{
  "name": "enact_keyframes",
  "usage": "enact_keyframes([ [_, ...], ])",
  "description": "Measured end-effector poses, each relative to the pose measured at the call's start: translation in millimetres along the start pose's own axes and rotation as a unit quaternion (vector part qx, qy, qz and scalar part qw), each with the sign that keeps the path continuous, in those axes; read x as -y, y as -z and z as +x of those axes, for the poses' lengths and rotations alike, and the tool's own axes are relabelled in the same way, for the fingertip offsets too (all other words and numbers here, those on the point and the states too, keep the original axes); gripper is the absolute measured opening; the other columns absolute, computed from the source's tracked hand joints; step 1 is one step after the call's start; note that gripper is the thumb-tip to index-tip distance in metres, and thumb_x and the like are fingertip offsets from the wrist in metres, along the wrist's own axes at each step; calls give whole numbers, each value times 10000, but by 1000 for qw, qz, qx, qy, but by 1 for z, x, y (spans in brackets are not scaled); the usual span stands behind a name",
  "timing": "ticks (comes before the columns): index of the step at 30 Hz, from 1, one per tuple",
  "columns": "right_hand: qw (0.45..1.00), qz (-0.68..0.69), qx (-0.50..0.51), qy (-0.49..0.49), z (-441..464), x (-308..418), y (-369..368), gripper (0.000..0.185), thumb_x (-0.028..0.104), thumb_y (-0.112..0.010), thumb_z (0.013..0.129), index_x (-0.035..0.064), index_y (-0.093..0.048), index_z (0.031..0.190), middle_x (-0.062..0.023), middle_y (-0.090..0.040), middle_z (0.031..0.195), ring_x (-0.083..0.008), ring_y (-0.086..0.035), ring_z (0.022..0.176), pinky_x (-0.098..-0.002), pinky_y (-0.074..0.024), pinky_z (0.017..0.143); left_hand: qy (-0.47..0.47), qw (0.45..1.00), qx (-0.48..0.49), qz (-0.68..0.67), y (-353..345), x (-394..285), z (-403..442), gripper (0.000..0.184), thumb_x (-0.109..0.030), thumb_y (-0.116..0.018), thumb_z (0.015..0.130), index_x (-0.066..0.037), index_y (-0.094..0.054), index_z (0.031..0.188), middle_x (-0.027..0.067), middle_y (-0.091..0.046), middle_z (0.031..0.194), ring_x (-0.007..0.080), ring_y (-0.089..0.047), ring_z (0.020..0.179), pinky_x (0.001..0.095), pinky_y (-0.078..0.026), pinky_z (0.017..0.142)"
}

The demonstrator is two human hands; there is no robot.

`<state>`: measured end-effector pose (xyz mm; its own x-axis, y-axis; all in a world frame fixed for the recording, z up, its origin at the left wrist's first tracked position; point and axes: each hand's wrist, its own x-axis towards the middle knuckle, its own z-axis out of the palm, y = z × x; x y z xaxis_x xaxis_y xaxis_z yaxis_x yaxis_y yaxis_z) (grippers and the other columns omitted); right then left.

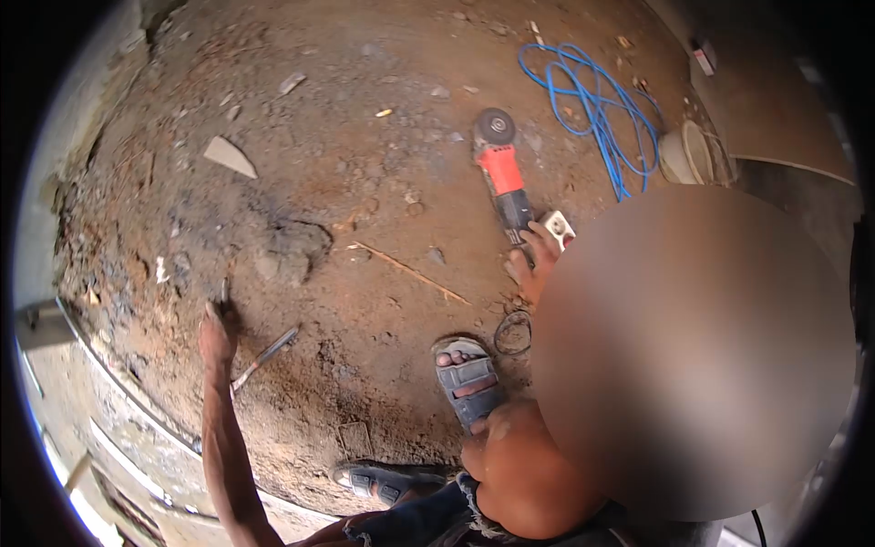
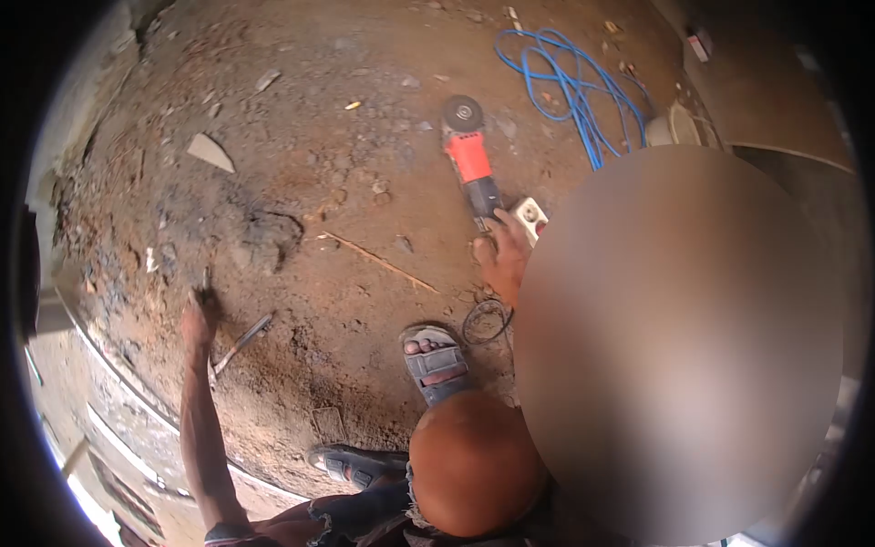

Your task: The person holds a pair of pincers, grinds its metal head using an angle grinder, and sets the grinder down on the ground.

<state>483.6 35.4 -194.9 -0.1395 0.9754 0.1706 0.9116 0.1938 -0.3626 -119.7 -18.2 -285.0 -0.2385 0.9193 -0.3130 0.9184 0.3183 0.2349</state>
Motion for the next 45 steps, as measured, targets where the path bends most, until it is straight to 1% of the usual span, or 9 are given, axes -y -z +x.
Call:
enact_keyframes([
  [5, 995, -46, -12, -86, 23, -46, 75, 290, 279, -615, 865, 15, -657, 977, -183, -663, 995, -367, -620, 963, -431, -475, 877, -80, 995, -5, 53, 20, -39, -15, 257, -181, -554, 914, -16, -476, 1094, 236, -597, 986, 434, -583, 895, 515, -473, 708],
  [12, 808, -77, 431, -395, 72, -112, 75, 481, 420, -671, 787, -60, -644, 757, -199, -656, 728, -276, -647, 626, -420, -509, 550, -331, 936, -28, -113, 22, -202, -40, 275, -111, -520, 947, -17, -532, 1204, 130, -580, 944, 180, -557, 785, 334, -492, 571],
  [17, 754, 126, 464, -449, 68, -148, 58, 337, 334, -659, 775, 12, -607, 693, -69, -579, 616, -174, -569, 519, -294, -460, 450, -379, 852, 156, -325, 0, -407, -83, 356, -72, -613, 866, -44, -545, 1215, 223, -580, 1125, 394, -578, 1020, 444, -490, 872],
  [23, 744, 223, 410, -478, 55, -158, 54, 219, 186, -633, 821, 42, -602, 659, -51, -565, 609, -146, -527, 515, -291, -397, 427, -331, 873, 125, -336, -107, -584, -104, 328, -104, -570, 849, -21, -474, 1150, 237, -528, 1078, 421, -616, 876, 515, -507, 721],
  [29, 714, 340, 427, -438, 39, -193, 42, 157, 192, -648, 785, 69, -593, 705, -54, -560, 593, -213, -562, 522, -346, -449, 464, -340, 908, 106, -221, -102, -594, -82, 285, -110, -514, 862, -97, -527, 1147, 186, -529, 1146, 357, -586, 1029, 452, -500, 780],
  [31, 852, 44, 520, -38, 38, -203, 25, 103, 185, -695, 678, 116, -627, 713, -83, -617, 646, -257, -581, 542, -382, -456, 477, -387, 910, 26, -147, -105, -597, -65, 328, -170, -534, 859, -113, -569, 1180, 124, -521, 1232, 322, -526, 1140, 448, -456, 854],
  [34, 836, -90, 537, 66, 34, -196, 20, 147, 146, -690, 628, 105, -667, 767, -112, -640, 662, -281, -614, 577, -404, -481, 504, -471, 875, -93, -57, -121, -598, -50, 353, -237, -578, 808, -143, -625, 1145, 51, -566, 1167, 258, -497, 1114, 425, -378, 899],
  [40, 765, 155, 458, -425, 47, -175, 38, 339, 32, -605, 655, 50, -715, 975, -179, -682, 789, -263, -687, 732, -378, -538, 572, -467, 882, -45, -49, -120, -613, -42, 259, -299, -591, 824, -145, -676, 1014, 39, -603, 1086, 233, -537, 1103, 508, -316, 1031],
  [45, 774, 217, 401, -439, 51, -163, 56, 236, 102, -581, 763, 4, -711, 934, -163, -670, 849, -257, -675, 758, -345, -565, 619, -470, 881, -44, -39, -126, -615, -44, 255, -283, -572, 850, -132, -669, 1032, 45, -616, 1085, 248, -543, 1134, 572, -194, 1127],
])
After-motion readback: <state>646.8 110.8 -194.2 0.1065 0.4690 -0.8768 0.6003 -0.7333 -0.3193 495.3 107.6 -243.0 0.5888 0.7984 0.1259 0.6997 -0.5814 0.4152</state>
